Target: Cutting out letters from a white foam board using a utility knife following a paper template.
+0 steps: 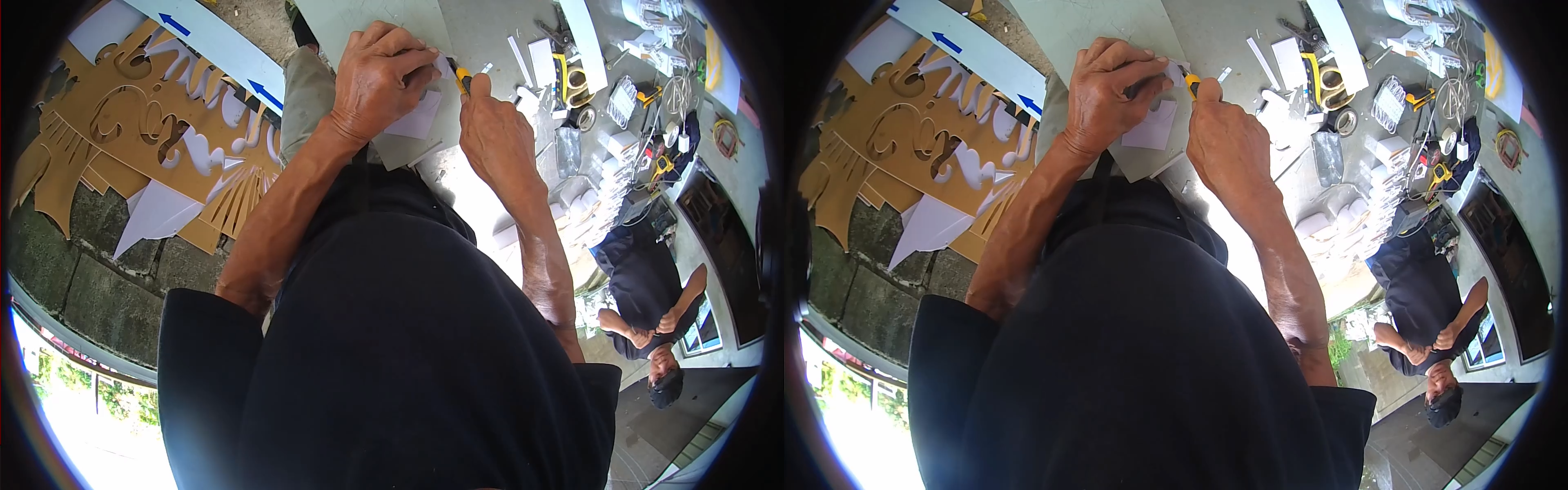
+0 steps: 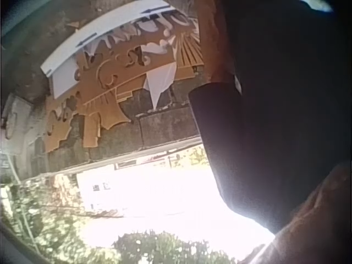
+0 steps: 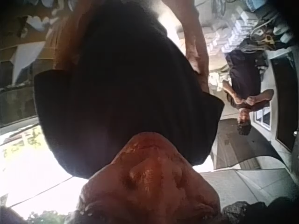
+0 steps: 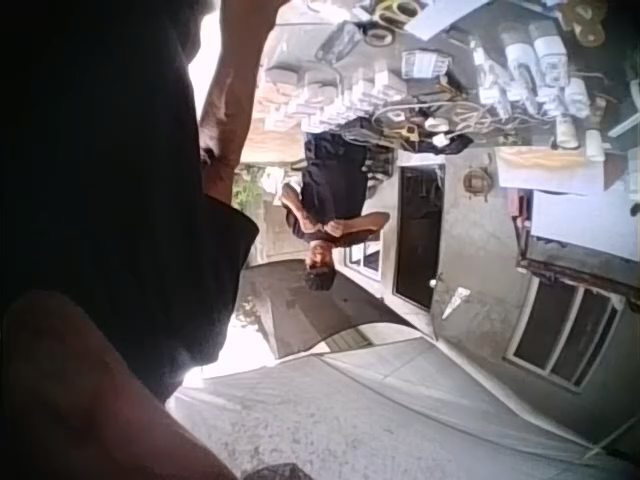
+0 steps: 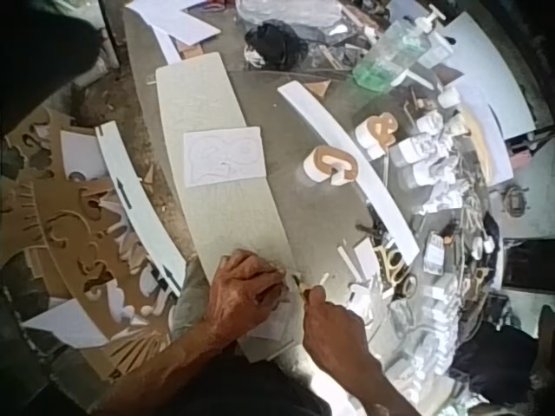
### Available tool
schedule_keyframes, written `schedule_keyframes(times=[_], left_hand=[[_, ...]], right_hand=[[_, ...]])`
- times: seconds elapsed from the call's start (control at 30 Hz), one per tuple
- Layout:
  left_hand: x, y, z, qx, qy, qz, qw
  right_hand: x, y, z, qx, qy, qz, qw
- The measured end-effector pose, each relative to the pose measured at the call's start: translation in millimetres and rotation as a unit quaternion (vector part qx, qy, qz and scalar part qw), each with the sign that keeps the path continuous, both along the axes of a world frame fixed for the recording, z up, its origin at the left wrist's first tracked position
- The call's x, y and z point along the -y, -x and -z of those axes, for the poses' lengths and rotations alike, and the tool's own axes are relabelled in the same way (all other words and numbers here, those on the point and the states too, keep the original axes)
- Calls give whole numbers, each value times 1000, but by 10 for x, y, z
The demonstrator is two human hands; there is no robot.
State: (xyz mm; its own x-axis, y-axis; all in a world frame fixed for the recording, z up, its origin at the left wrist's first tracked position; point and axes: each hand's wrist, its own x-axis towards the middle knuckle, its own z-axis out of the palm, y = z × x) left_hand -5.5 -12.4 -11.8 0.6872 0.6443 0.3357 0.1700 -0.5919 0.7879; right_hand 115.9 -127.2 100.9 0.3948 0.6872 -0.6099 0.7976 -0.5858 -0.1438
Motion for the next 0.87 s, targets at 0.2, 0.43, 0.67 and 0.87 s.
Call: schedule_keyframes(times=[0.2, 0.43, 0.67, 0.87], left_hand=[[-1, 9, 5, -1, 1, 0, 1000], [1, -6, -24, -5, 9, 3, 1000], [3, -1, -20, -2, 9, -1, 1000], [-21, 93, 0, -20, 16, 4, 1000]], right_hand=[[33, 55, 27, 1, -6, 21, 1000], [14, 119, 5, -11, 3, 59, 998], [-40, 214, -25, -8, 23, 88, 996], [-57, 303, 43, -19, 18, 99, 995]])
